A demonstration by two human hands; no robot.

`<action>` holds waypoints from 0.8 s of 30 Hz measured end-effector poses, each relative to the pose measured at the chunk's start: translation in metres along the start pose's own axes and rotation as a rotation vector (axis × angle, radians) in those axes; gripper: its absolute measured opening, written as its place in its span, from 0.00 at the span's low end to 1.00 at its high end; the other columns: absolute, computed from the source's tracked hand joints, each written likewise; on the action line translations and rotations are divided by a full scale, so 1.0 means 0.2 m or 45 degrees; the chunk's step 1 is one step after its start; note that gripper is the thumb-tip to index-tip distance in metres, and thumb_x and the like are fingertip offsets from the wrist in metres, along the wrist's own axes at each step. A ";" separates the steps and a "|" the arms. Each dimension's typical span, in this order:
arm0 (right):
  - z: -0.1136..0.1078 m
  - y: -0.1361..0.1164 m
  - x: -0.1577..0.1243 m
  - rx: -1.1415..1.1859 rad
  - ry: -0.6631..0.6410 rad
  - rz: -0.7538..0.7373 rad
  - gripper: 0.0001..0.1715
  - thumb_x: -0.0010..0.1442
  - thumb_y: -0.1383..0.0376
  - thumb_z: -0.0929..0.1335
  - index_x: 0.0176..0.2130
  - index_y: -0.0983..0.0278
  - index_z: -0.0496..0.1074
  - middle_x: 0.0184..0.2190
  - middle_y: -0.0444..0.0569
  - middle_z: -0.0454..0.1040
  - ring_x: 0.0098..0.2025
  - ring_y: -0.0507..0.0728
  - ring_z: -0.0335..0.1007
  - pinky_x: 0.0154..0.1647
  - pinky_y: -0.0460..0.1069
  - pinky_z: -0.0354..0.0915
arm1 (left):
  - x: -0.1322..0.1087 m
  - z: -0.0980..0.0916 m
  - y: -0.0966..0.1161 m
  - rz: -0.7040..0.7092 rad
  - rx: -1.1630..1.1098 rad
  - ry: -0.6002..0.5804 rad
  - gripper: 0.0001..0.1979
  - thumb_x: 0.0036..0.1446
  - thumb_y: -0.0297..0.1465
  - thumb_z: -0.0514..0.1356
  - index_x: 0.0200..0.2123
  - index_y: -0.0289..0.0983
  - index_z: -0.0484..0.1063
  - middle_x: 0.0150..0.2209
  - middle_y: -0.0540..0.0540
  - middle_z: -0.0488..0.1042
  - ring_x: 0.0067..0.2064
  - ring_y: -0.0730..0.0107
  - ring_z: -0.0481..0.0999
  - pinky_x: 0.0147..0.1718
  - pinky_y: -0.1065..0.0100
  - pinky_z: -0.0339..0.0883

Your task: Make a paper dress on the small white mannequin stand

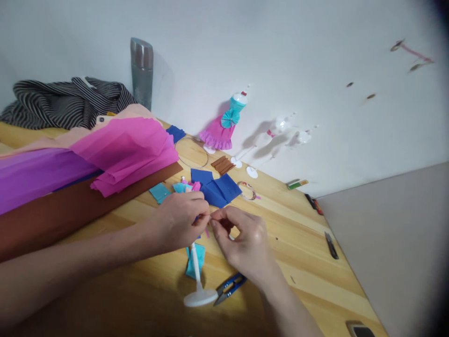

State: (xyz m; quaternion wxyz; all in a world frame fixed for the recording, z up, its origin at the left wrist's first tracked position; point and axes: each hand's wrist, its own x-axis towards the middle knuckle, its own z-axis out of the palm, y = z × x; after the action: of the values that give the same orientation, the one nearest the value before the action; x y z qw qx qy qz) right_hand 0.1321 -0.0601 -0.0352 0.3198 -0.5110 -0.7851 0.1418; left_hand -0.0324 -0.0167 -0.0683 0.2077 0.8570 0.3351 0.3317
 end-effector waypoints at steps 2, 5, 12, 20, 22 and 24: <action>0.01 0.00 0.00 0.007 -0.009 -0.006 0.10 0.55 0.74 0.64 0.25 0.64 0.69 0.20 0.44 0.69 0.21 0.50 0.64 0.23 0.44 0.60 | -0.02 0.01 0.00 0.046 0.081 0.017 0.10 0.57 0.24 0.53 0.24 0.36 0.69 0.28 0.48 0.72 0.32 0.72 0.72 0.34 0.71 0.67; 0.01 0.00 -0.01 0.025 -0.039 -0.015 0.10 0.55 0.75 0.64 0.26 0.64 0.69 0.19 0.43 0.67 0.20 0.49 0.63 0.23 0.44 0.59 | -0.05 0.03 0.00 0.119 0.191 0.056 0.10 0.58 0.24 0.52 0.26 0.36 0.69 0.28 0.47 0.71 0.32 0.71 0.72 0.34 0.70 0.68; 0.01 0.03 -0.04 0.062 -0.131 -0.060 0.09 0.51 0.76 0.63 0.25 0.64 0.66 0.20 0.41 0.65 0.21 0.48 0.60 0.22 0.42 0.56 | -0.10 0.05 0.02 0.341 0.362 0.089 0.15 0.57 0.21 0.50 0.20 0.36 0.66 0.22 0.48 0.67 0.25 0.71 0.67 0.23 0.71 0.64; 0.03 0.08 0.00 0.085 -0.134 -0.081 0.09 0.44 0.76 0.61 0.22 0.63 0.61 0.17 0.39 0.60 0.19 0.47 0.54 0.20 0.43 0.52 | -0.13 0.08 0.04 0.114 0.060 0.114 0.11 0.60 0.24 0.52 0.29 0.34 0.72 0.26 0.48 0.74 0.28 0.72 0.74 0.26 0.72 0.65; 0.02 0.10 0.02 0.097 -0.106 -0.019 0.08 0.45 0.76 0.61 0.22 0.63 0.62 0.17 0.38 0.59 0.18 0.47 0.53 0.19 0.43 0.52 | -0.14 0.07 0.05 0.010 -0.050 0.136 0.10 0.59 0.25 0.53 0.34 0.33 0.74 0.26 0.48 0.74 0.27 0.73 0.73 0.25 0.73 0.64; 0.00 0.13 0.05 0.113 -0.055 0.070 0.08 0.46 0.75 0.62 0.22 0.63 0.62 0.17 0.38 0.60 0.18 0.47 0.54 0.19 0.43 0.53 | -0.14 0.04 0.03 -0.135 -0.139 0.184 0.11 0.59 0.26 0.54 0.41 0.31 0.75 0.25 0.49 0.74 0.25 0.75 0.70 0.23 0.74 0.62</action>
State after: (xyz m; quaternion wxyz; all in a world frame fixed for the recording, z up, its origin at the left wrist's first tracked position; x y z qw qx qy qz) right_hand 0.1479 -0.0406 -0.0465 0.3213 -0.5145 -0.7704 0.1963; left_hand -0.0394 -0.0419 -0.0829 0.2467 0.7992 0.3757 0.3990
